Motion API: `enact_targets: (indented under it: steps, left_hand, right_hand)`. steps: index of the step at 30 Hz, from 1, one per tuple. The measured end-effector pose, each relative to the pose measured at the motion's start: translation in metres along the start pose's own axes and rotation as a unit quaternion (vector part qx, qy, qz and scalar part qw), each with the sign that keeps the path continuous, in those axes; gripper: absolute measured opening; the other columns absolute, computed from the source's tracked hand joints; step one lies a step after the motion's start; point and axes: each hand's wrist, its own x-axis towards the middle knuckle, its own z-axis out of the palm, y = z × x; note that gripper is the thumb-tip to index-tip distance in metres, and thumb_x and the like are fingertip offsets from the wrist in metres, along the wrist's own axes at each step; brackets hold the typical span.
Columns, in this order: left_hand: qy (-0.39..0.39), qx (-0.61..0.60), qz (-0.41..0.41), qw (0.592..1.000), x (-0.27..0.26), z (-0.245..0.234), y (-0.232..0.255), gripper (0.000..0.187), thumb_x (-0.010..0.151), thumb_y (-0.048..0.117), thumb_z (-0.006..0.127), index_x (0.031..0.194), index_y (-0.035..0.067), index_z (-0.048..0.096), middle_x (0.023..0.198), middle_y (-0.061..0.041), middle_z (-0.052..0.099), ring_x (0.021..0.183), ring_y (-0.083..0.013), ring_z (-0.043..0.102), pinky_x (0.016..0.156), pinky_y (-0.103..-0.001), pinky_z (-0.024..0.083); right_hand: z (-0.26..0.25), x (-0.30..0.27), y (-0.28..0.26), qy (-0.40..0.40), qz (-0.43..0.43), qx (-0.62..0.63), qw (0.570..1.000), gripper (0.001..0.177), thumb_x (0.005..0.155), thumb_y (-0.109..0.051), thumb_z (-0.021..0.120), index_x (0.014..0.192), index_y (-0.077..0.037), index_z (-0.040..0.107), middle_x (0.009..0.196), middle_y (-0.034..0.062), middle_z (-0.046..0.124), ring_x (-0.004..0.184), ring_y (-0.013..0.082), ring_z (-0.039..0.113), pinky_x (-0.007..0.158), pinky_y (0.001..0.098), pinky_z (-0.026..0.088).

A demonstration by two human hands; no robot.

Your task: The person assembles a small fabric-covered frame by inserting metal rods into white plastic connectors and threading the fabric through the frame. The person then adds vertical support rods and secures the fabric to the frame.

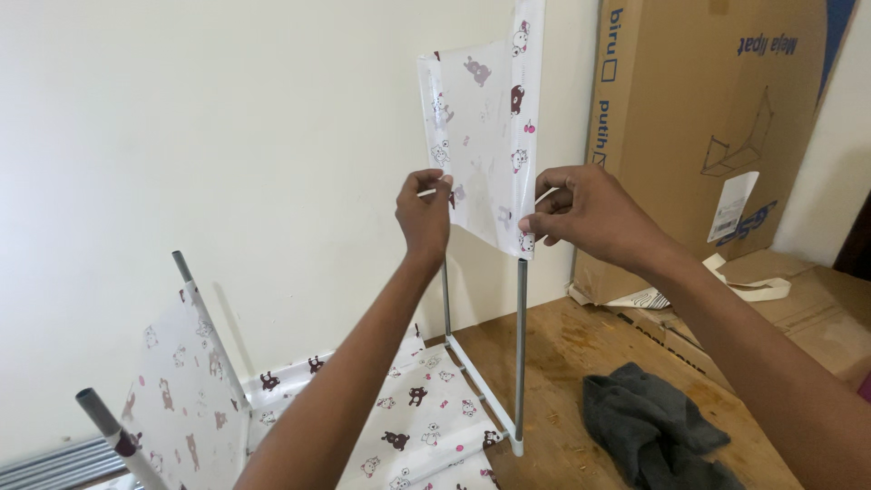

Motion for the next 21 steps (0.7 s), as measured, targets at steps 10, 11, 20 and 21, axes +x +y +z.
enact_targets:
  steps: [10,11,20,21]
  left_hand:
    - [-0.256,0.047,0.13,0.957,-0.091,-0.026,0.095,0.04,0.085,0.025,0.083,0.111,0.001,0.065,0.098,-0.009,0.071,0.084,-0.0139,0.072,0.068,-0.027,0.059]
    - [-0.256,0.051,0.129,0.957,-0.089,-0.026,0.097,0.039,0.084,0.024,0.083,0.111,0.0,0.065,0.098,-0.009,0.072,0.084,-0.0141,0.074,0.069,-0.027,0.06]
    - [-0.259,0.023,0.091,0.961,-0.089,-0.024,0.102,0.035,0.084,0.013,0.081,0.112,0.0,0.066,0.099,-0.011,0.075,0.086,-0.0176,0.081,0.07,-0.025,0.065]
    - [-0.258,0.024,0.092,0.961,-0.09,-0.024,0.103,0.034,0.084,0.012,0.081,0.113,-0.001,0.067,0.098,-0.011,0.075,0.086,-0.0181,0.081,0.069,-0.025,0.065]
  right_hand:
    - [0.008,-0.003,0.004,0.003,-0.046,0.019,0.999,0.021,0.087,-0.013,0.076,0.097,0.004,0.069,0.079,0.0135,0.078,0.072,0.0157,0.075,0.067,0.0293,0.06]
    - [0.009,-0.003,0.004,0.004,-0.046,0.019,0.999,0.021,0.087,-0.013,0.075,0.097,0.004,0.068,0.078,0.0136,0.078,0.072,0.0157,0.075,0.067,0.0294,0.061]
    - [0.006,-0.004,0.002,0.005,-0.042,0.026,0.999,0.021,0.089,-0.014,0.073,0.097,0.004,0.066,0.082,0.012,0.079,0.073,0.0148,0.077,0.065,0.029,0.062]
    - [0.006,-0.005,0.001,0.006,-0.037,0.026,0.999,0.021,0.089,-0.015,0.073,0.097,0.003,0.066,0.083,0.0121,0.079,0.073,0.0151,0.076,0.065,0.0292,0.061]
